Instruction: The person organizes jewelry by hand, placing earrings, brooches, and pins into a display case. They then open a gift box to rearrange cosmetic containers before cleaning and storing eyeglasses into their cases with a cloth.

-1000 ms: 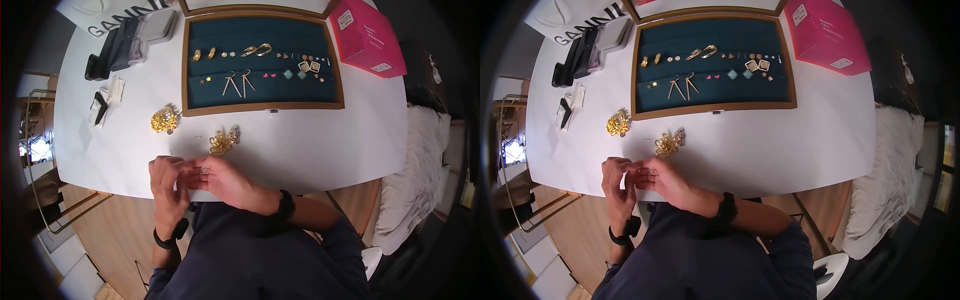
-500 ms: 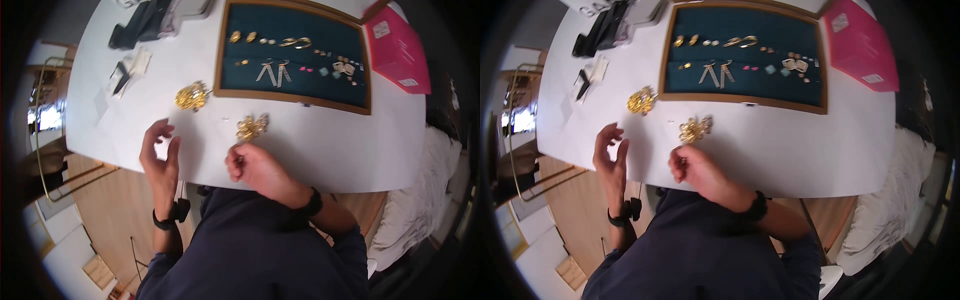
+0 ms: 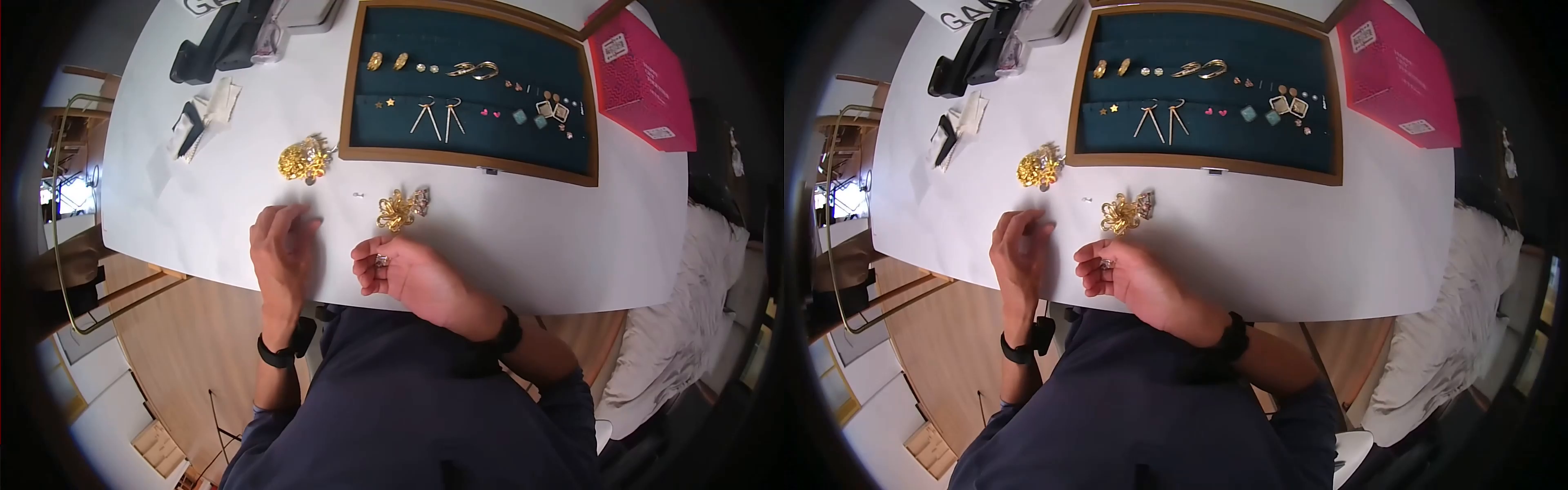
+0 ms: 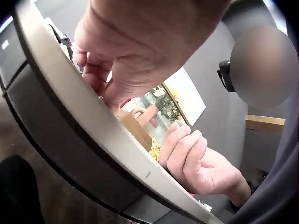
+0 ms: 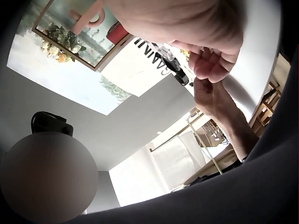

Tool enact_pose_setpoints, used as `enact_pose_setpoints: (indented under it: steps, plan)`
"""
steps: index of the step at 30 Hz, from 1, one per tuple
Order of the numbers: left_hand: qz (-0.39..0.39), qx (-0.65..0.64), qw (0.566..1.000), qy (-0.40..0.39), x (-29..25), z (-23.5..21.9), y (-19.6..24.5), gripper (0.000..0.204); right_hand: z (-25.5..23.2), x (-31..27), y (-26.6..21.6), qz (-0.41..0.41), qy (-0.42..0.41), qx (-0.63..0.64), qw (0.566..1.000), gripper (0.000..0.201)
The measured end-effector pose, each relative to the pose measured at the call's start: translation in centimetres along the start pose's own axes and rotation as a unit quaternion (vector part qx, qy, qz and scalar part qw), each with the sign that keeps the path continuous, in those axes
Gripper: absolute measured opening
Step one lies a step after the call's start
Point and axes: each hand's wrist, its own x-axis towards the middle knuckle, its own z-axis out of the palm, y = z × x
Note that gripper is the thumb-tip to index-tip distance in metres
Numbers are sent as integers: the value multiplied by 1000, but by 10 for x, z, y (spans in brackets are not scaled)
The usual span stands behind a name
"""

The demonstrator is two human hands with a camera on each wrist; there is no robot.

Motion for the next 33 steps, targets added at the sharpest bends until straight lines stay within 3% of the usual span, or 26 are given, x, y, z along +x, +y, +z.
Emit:
enact_pose_setpoints:
  steps: [5, 8, 17, 20, 23, 29, 32, 33]
  plan:
    - [32, 30, 999, 10, 1, 5, 0, 13, -2, 1, 1, 1, -9, 6, 1000, 29]
    - [88, 86, 992, 2, 3, 1, 7, 18, -3, 2, 2, -1, -12, 10, 1000, 29]
    - [76, 86, 993, -3, 0, 5, 0, 24, 5, -1, -1, -6, -8, 6, 1000, 35]
    - [78, -63, 995, -1, -4, -2, 6, 24, 5, 2, 1, -14, -20, 21, 999, 37]
    - [122, -125, 984, -38, -11, -14, 34, 26, 10, 4, 4, -10, -11, 52, 999, 36]
    - [211, -100, 969, -86, -17, -5, 50, 30, -2, 15, 15, -9, -29, 119, 992, 32]
    - [202, -144, 968, -50, -16, -13, 55, 24, -10, 15, 14, -23, -48, 102, 993, 30]
    - [137, -153, 979, -6, -17, -12, 48, 18, -10, 8, 10, -24, -39, 89, 995, 30]
